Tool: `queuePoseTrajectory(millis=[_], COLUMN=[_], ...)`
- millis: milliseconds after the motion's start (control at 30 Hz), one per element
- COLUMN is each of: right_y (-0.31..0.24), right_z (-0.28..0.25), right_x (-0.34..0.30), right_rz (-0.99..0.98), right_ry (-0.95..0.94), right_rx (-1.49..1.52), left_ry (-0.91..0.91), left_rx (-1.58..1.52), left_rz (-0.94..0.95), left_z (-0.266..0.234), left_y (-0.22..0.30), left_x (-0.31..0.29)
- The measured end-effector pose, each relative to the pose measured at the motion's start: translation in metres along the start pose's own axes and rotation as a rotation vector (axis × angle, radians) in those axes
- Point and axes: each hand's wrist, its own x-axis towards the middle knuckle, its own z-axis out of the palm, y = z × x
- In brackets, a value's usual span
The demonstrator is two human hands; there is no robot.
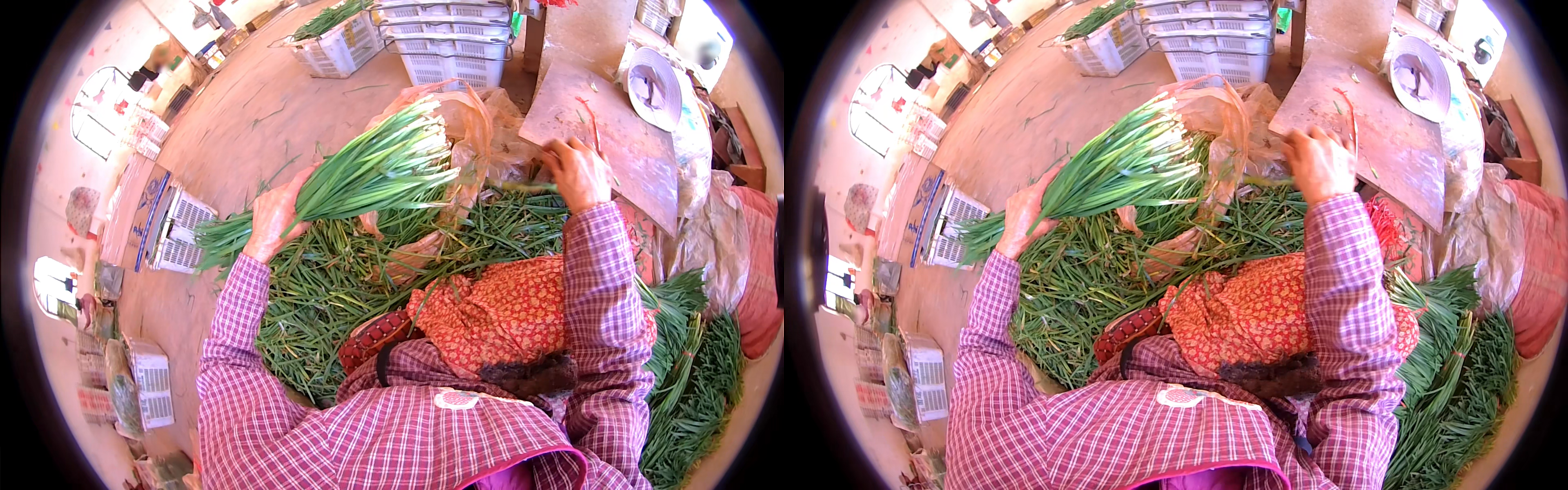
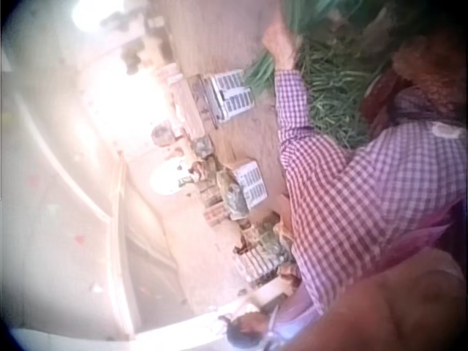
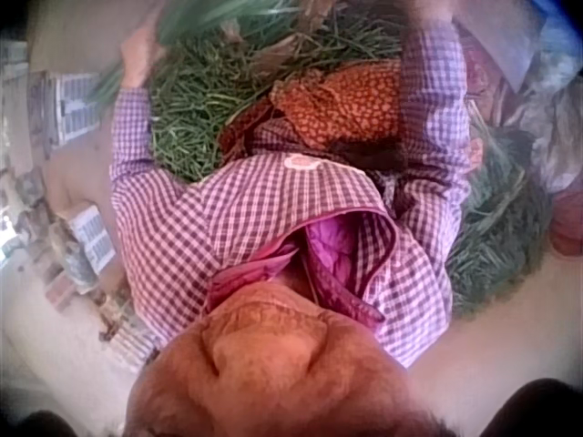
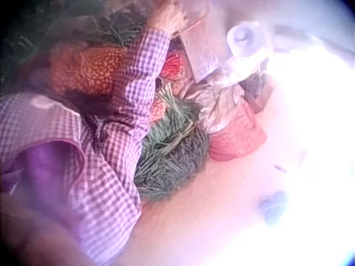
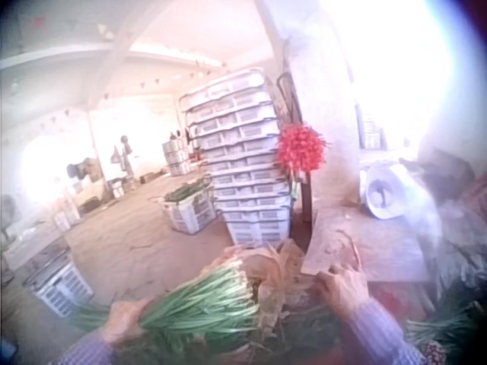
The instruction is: The person bundles green onions by hand, securing them with a red tie and picking through a pile to remove damaged pieces.
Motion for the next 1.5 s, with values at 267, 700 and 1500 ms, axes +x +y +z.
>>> queuePoseTrajectory(millis=[267, 700, 1500], right_y=[-0.125, -0.096, -0.116], right_z=[0.014, 0.032, 0.039], right_x=[0.025, 0.015, -0.034], right_rz=[-0.331, -0.361, -0.007], right_ry=[0.259, 0.211, -0.357], right_rx=[0.325, 0.296, 1.061], left_ry=[0.058, 0.132, 0.324], left_rx=[0.063, 0.171, 0.316], left_rz=[0.107, 0.227, 0.200], left_z=[0.003, 0.010, -0.004], left_y=[0.021, 0.010, 0.019], left_x=[0.013, 0.012, 0.019])
